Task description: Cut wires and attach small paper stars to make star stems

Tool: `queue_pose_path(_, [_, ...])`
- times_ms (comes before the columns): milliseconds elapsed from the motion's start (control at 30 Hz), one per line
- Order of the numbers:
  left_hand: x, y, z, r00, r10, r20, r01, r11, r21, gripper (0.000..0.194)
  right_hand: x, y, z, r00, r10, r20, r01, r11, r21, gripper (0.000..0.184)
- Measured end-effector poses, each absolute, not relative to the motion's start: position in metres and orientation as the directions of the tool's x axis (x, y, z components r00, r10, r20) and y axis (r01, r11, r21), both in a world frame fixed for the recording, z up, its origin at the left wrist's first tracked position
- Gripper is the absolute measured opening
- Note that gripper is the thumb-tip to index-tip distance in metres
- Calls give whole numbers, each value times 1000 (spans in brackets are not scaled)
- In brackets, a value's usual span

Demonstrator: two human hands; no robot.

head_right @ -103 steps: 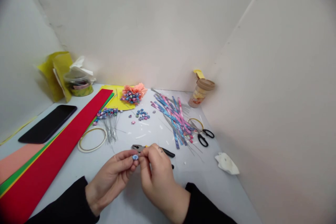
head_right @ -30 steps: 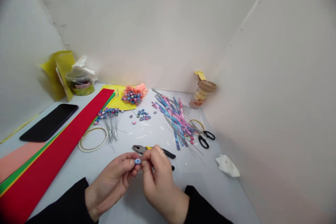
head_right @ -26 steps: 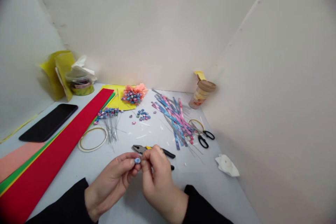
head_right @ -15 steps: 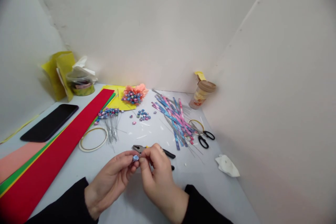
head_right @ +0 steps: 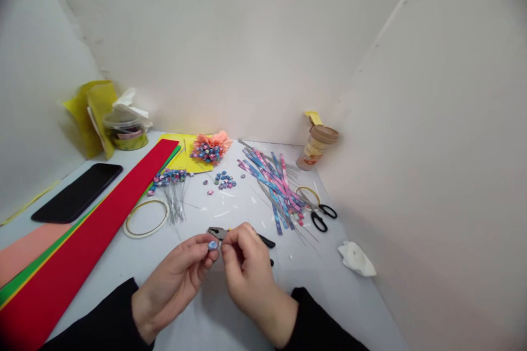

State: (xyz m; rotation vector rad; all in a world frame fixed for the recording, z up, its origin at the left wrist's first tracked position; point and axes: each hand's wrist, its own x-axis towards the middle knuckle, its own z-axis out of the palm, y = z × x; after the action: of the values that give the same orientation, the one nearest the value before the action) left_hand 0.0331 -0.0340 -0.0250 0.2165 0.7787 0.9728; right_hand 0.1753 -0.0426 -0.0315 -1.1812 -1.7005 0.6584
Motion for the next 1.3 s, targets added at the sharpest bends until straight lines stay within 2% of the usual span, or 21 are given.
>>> queue_pose_path(133, [34, -34, -24, 337, 809, -481, -666, 566, 486, 17, 174, -44, -29, -108, 904, 414, 467, 414, -782, 13])
queue_pose_path(567, [34, -36, -28, 339, 807, -482, -686, 563, 460, 12, 173, -44, -34, -123, 891, 437, 476, 440, -761, 13])
queue_pose_path(867, [35, -37, -31, 321, 820, -474, -682, 548, 485, 10, 168, -45, -35, -87, 924, 372, 404, 374, -835, 15])
queue_pose_path(1300, [37, -39, -32, 328, 816, -476, -676, 555, 485, 11, 166, -49, -36, -85, 908, 410, 444, 403, -800, 15])
